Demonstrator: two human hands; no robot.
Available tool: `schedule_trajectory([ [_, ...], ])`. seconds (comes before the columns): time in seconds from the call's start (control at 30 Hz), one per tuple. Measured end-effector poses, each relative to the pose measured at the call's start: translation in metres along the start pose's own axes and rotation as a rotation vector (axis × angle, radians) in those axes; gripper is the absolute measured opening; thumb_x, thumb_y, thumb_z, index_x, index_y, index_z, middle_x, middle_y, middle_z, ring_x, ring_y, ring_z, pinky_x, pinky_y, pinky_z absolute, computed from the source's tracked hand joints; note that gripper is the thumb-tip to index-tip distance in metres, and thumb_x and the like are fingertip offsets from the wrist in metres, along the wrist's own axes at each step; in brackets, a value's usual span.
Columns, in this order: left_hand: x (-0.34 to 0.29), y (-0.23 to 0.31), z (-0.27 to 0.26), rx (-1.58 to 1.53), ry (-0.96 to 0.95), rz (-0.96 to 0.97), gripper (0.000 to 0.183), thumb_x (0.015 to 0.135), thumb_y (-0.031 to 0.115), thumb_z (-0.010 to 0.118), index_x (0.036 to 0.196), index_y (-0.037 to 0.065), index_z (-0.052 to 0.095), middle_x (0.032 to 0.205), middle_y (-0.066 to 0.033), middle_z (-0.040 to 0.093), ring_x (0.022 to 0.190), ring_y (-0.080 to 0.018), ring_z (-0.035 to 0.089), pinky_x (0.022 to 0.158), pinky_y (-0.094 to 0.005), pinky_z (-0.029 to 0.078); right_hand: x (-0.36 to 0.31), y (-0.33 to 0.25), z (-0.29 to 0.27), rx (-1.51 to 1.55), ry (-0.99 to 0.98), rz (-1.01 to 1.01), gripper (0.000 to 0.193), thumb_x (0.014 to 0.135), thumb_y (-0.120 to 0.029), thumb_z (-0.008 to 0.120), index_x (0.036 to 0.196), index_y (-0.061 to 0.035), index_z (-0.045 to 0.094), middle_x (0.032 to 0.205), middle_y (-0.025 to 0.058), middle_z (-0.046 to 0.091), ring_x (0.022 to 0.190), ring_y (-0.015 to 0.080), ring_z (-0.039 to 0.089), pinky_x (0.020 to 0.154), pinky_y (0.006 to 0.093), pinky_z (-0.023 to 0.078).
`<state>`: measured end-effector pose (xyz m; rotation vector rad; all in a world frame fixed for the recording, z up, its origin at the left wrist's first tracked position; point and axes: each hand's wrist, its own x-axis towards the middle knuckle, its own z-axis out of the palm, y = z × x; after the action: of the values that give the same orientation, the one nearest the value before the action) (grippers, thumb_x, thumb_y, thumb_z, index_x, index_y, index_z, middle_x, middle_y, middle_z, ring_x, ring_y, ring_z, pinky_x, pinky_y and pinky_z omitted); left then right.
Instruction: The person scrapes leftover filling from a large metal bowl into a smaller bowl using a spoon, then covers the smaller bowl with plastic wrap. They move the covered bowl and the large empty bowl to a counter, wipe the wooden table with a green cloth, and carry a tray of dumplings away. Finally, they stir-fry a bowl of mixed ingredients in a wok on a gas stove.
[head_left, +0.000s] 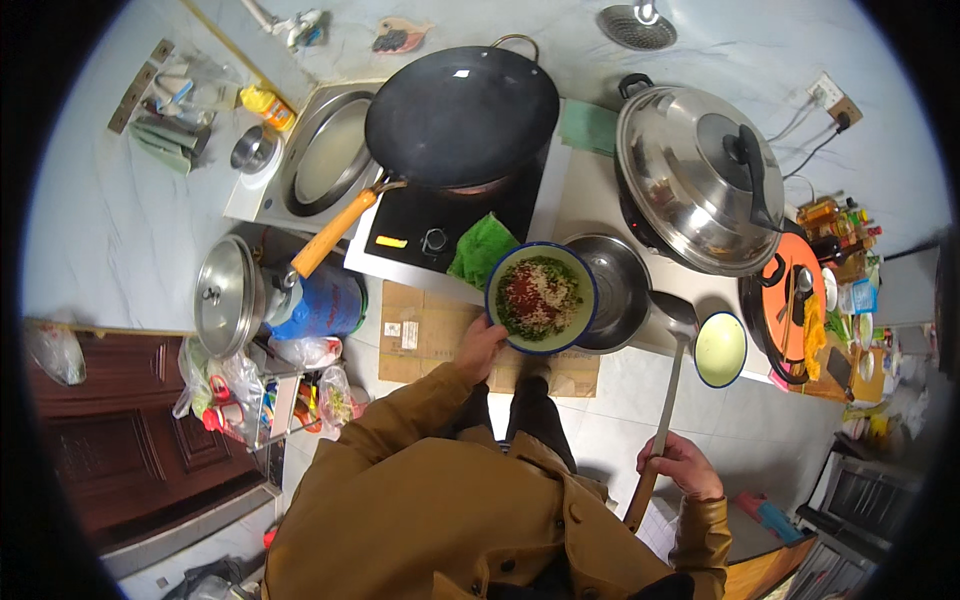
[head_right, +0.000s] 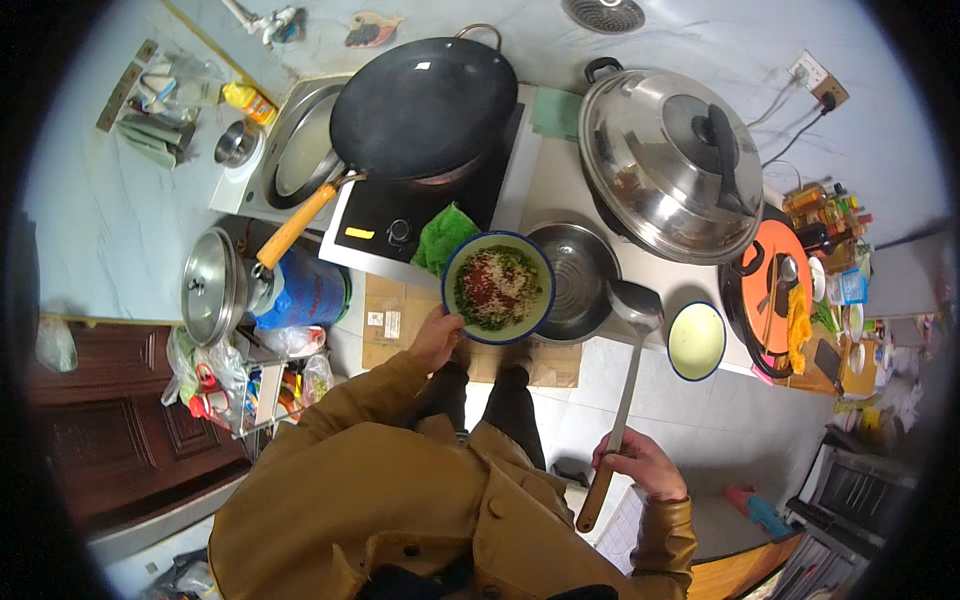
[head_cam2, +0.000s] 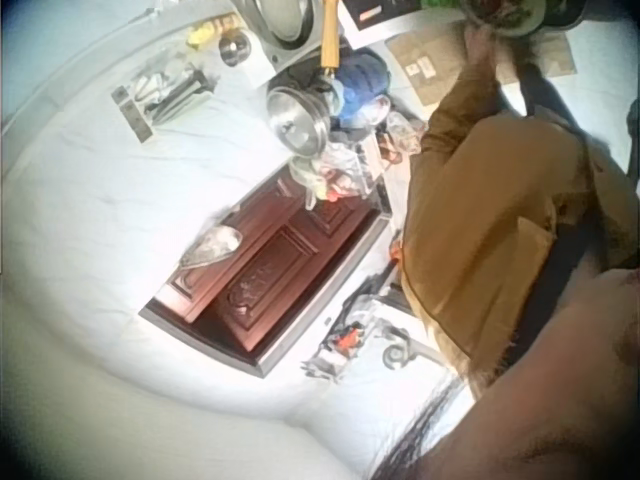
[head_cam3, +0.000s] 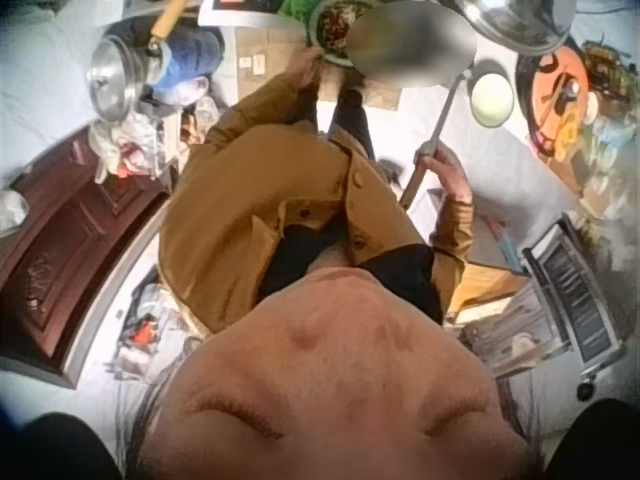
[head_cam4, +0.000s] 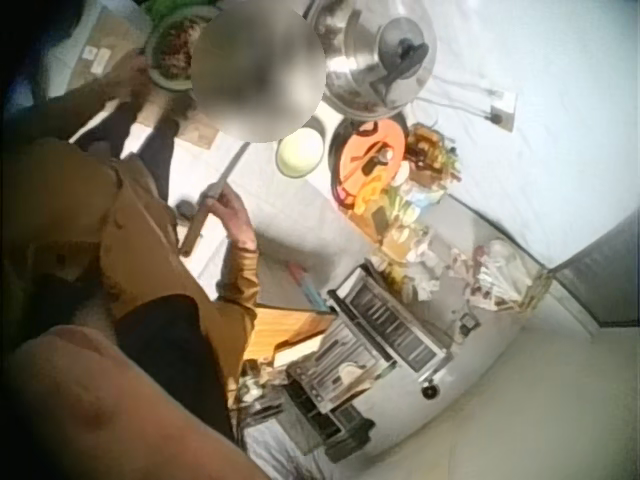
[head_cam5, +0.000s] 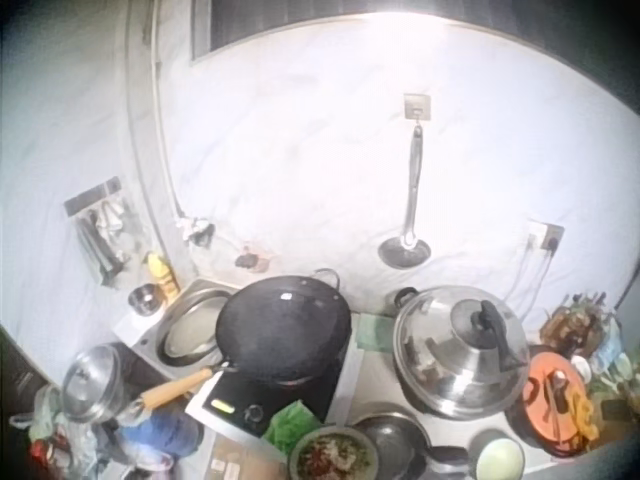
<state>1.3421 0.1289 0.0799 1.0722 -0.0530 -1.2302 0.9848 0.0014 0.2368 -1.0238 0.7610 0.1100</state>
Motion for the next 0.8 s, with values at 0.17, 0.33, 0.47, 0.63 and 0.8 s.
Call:
schedule_trajectory([
  [0.17, -0.073, 0.021, -0.041, -0.155, 0.076, 0.028, 0.046, 0.082, -0.004, 0.045, 0.129, -0.002, 0.043, 0.122, -0.012, 0.055, 0.109, -0.0228, 0.056, 0.09, -0.038, 0.049, 0.061, 0.011, 0.004, -0.275, 0.206, 0.018, 0.009, 0.084, -0.002, 0.053, 0.093, -0.0042, 0.051, 0.09, 0.0086, 0.06, 0.077, 0.0196, 0.061, 0.066, 0.0336, 0.05],
  [0.33, -0.156, 0.041, -0.097, -0.239, 0.273, 0.079, 0.046, 0.081, -0.002, 0.047, 0.127, -0.004, 0.045, 0.121, -0.0144, 0.057, 0.107, -0.0248, 0.058, 0.089, -0.0397, 0.05, 0.137, 0.016, 0.036, -1.075, 0.334, -0.311, 0.011, 0.085, -0.011, 0.057, 0.093, -0.0067, 0.051, 0.087, 0.0147, 0.06, 0.069, 0.0321, 0.061, 0.058, 0.0412, 0.048],
  [0.47, -0.205, 0.06, -0.157, -0.296, 0.314, 0.191, 0.051, 0.079, 0.001, 0.048, 0.13, -0.002, 0.044, 0.126, -0.014, 0.055, 0.115, -0.0291, 0.055, 0.097, -0.0462, 0.047, 0.219, -0.014, 0.081, -1.483, 0.219, -0.72, 0.014, 0.082, -0.01, 0.058, 0.096, -0.0097, 0.054, 0.083, 0.0131, 0.058, 0.072, 0.0349, 0.061, 0.058, 0.0448, 0.048],
  [0.63, -0.239, 0.081, -0.243, -0.325, 0.381, 0.307, 0.058, 0.076, 0.004, 0.051, 0.134, 0.002, 0.041, 0.134, -0.0126, 0.049, 0.122, -0.0288, 0.05, 0.101, -0.0465, 0.044, 0.333, -0.079, 0.148, -1.801, 0.058, -1.081, 0.043, 0.075, -0.007, 0.056, 0.118, -0.0122, 0.057, 0.101, 0.007, 0.056, 0.093, 0.0265, 0.057, 0.065, 0.0404, 0.051],
  [0.8, -0.254, 0.096, -0.305, -0.322, 0.501, 0.436, 0.058, 0.078, 0.013, 0.059, 0.132, 0.004, 0.043, 0.132, -0.0102, 0.051, 0.121, -0.0263, 0.05, 0.099, -0.0441, 0.044, 0.396, -0.106, 0.196, -1.852, -0.046, -0.952, 0.049, 0.077, -0.005, 0.054, 0.124, -0.0171, 0.057, 0.136, 0.0118, 0.047, 0.103, 0.0309, 0.055, 0.083, 0.0385, 0.052],
])
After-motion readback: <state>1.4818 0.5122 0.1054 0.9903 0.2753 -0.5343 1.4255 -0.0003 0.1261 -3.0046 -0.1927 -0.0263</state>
